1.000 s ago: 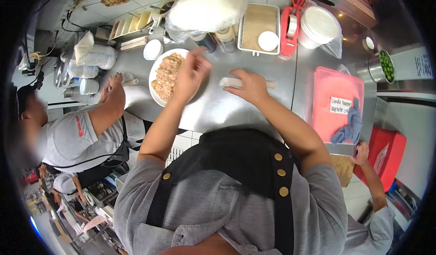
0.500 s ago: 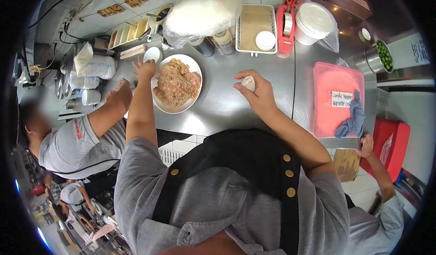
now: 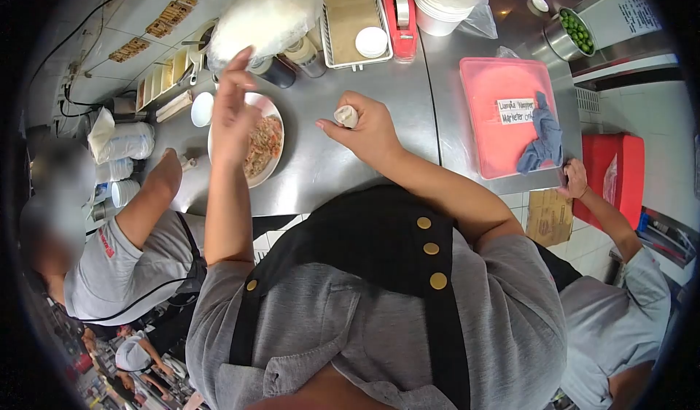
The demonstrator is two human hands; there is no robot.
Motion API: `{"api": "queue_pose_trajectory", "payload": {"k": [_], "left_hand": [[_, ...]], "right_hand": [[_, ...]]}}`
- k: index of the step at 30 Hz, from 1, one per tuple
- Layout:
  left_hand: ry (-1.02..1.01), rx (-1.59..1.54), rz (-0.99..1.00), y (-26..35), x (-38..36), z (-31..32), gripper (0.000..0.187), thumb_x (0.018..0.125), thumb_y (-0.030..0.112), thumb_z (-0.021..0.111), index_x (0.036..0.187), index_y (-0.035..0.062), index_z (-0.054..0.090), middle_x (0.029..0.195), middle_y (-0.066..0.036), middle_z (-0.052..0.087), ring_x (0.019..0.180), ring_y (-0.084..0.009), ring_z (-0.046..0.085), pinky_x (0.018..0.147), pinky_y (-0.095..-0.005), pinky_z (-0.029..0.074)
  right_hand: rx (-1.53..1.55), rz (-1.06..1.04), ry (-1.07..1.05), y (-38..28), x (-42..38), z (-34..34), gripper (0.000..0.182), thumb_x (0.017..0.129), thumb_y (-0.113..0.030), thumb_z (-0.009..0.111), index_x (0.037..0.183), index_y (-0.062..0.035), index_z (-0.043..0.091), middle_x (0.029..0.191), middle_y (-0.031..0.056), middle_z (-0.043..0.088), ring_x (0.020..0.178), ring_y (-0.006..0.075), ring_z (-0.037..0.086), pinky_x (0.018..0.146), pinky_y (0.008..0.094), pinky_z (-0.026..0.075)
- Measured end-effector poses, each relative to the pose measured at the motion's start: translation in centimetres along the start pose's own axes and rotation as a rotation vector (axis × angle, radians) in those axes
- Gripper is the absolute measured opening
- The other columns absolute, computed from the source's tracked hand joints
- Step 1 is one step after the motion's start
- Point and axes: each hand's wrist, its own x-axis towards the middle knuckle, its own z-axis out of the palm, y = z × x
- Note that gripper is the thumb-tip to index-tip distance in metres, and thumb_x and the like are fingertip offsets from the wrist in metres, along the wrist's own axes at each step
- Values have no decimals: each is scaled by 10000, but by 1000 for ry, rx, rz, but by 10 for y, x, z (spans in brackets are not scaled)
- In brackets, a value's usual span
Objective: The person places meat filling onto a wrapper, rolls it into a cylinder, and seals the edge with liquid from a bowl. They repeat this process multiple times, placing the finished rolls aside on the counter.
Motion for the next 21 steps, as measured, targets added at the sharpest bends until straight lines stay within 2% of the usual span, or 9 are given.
{"api": "queue_pose_trajectory", "payload": {"k": [1,3,4,6,7,8,10,13,21], "left_hand": [[-107,138,130,22,-3,19,251,779,104,831,933,132,635,1573,-151,443,1496,-360,356,1212,-491,268],[-187,382,334,49,-7,45,311,726,219,906,902,154,657,1582,-141,436,1523,-409,298,1202,-632,224],[-186,383,337,60,-10,52,311,726,219,906,902,154,657,1582,-141,436,1523,-409,298,1202,-632,224],[-278,735,423,74,-16,63,353,659,282,947,888,163,705,1595,-119,447,1558,-411,249,1178,-738,130],[-291,757,445,74,-18,67,323,662,296,935,886,186,730,1594,-87,456,1558,-418,249,1131,-812,94],[-292,758,450,76,-19,70,323,662,296,935,886,186,730,1594,-87,456,1558,-418,249,1131,-812,94],[-324,845,488,81,-22,73,261,700,291,906,875,189,741,1578,-70,482,1560,-407,254,1142,-803,85],[-324,896,554,79,-24,74,222,717,296,882,881,203,765,1559,-59,507,1563,-398,255,1144,-805,76],[-326,831,513,85,-22,67,202,715,274,867,875,192,777,1535,-18,528,1556,-356,277,1139,-812,104]], "right_hand": [[-3,12,10,-2,-1,0,375,823,-114,888,767,-67,520,677,-39,481,662,53,414,557,283,385],[45,-11,21,3,-4,1,367,835,-106,872,769,-64,513,678,-33,492,673,52,424,565,286,400],[94,-34,34,5,-5,0,358,846,-99,855,771,-61,507,679,-27,502,685,51,433,573,288,416],[161,-12,27,0,-8,-2,343,849,-81,837,774,-61,503,683,-20,520,697,52,445,586,287,430],[229,15,19,-2,-10,-3,329,852,-63,820,777,-61,500,688,-14,537,710,53,457,599,285,445],[229,10,21,-5,-12,-5,329,852,-63,820,777,-61,500,688,-14,537,710,53,457,599,285,445],[-19,-87,46,-10,-15,-8,310,835,-33,804,781,-62,501,696,7,570,732,56,484,622,283,465],[7,-92,40,-18,-18,-8,313,813,-28,810,779,-63,501,699,25,583,733,61,496,627,291,471],[-28,-121,36,-25,-21,-7,279,807,-51,819,798,-49,541,712,48,613,701,101,552,629,305,483]]}}
